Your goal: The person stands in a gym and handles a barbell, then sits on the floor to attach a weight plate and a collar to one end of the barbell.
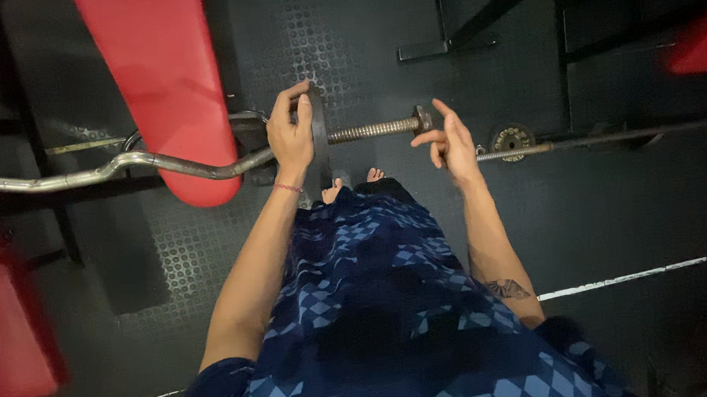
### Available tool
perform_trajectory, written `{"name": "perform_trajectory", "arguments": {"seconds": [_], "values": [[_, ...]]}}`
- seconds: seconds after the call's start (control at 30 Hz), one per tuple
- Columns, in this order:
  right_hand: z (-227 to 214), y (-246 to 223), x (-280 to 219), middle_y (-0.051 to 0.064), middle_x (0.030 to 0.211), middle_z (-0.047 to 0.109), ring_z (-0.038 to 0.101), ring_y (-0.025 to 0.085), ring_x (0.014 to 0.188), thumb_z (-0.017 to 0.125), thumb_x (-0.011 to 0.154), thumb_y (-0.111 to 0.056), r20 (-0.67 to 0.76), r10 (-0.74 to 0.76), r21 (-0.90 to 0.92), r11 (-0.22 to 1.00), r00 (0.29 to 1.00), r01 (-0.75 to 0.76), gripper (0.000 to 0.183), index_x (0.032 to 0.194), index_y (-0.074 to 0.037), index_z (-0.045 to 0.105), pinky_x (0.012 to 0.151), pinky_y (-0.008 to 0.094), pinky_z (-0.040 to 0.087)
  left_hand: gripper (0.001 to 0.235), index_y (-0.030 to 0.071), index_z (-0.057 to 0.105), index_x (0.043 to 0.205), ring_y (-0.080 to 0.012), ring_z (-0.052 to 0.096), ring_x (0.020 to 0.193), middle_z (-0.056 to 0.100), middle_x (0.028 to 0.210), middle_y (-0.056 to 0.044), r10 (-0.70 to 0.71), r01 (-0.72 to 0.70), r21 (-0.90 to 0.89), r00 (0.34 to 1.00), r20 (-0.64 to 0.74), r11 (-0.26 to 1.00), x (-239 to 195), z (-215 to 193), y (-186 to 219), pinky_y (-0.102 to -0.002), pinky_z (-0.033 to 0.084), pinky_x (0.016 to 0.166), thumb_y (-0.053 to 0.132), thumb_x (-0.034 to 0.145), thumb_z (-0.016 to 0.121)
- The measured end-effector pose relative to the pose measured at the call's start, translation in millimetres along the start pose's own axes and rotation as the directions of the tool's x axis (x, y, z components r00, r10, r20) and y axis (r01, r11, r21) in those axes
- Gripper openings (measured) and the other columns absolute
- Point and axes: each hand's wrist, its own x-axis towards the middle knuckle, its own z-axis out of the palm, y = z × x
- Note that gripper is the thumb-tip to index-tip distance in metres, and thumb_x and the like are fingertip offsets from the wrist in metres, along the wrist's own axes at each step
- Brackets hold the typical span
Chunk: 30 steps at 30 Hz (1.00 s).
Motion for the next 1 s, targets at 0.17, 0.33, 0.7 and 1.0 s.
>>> {"name": "perform_trajectory", "arguments": {"seconds": [0.17, 0.33, 0.7, 1.0], "values": [[1, -10, 17, 0.018, 0.085, 0.072, 0.042, 0.007, 0.038, 0.024, 0.109, -0.050, -0.040, -0.041, 0.022, 0.999, 0.998, 0.042, 0.059, 0.153, -0.011, 0.029, 0.037, 0.018, 0.027, 0.031, 0.010, 0.065, 0.115, -0.0340, 0.069, 0.099, 0.070, 0.116, -0.014, 0.000, 0.000, 0.000, 1.000, 0.005, 1.000, 0, -1, 4, -0.045, 0.054, 0.084, 0.033, 0.108, 0.045], [3, -14, 36, 0.015, 0.089, 0.073, 0.040, 0.006, 0.041, 0.024, 0.110, -0.046, -0.061, -0.053, -0.016, 0.999, 0.997, 0.052, 0.056, 0.151, -0.010, 0.034, 0.040, 0.019, 0.027, 0.030, 0.010, 0.064, 0.114, -0.0362, 0.069, 0.098, 0.070, 0.115, -0.015, 0.010, -0.010, 0.004, 1.000, 0.009, 1.000, -1, 0, 1, -0.047, 0.054, 0.083, 0.033, 0.108, 0.047], [-1, 16, 20, 0.009, 0.068, 0.065, 0.034, 0.007, 0.034, 0.016, 0.103, -0.066, 0.022, 0.138, -0.018, 0.990, 0.990, -0.138, 0.075, 0.156, -0.015, 0.030, 0.037, 0.024, 0.027, 0.033, 0.012, 0.066, 0.116, -0.0321, 0.069, 0.101, 0.070, 0.115, -0.013, -0.013, 0.013, -0.003, 1.000, 0.008, 1.000, -1, -1, -6, -0.043, 0.054, 0.086, 0.036, 0.108, 0.046], [-10, -24, 20, 0.022, 0.085, 0.074, 0.039, 0.007, 0.031, 0.015, 0.100, -0.069, 0.136, 0.066, 0.013, 0.998, 0.989, -0.069, 0.079, 0.160, -0.018, 0.020, 0.035, 0.021, 0.028, 0.029, 0.011, 0.065, 0.114, -0.0300, 0.070, 0.094, 0.071, 0.115, -0.012, -0.037, 0.037, 0.036, 0.999, 0.004, 0.999, 0, -2, 7, -0.042, 0.053, 0.079, 0.032, 0.108, 0.046]]}}
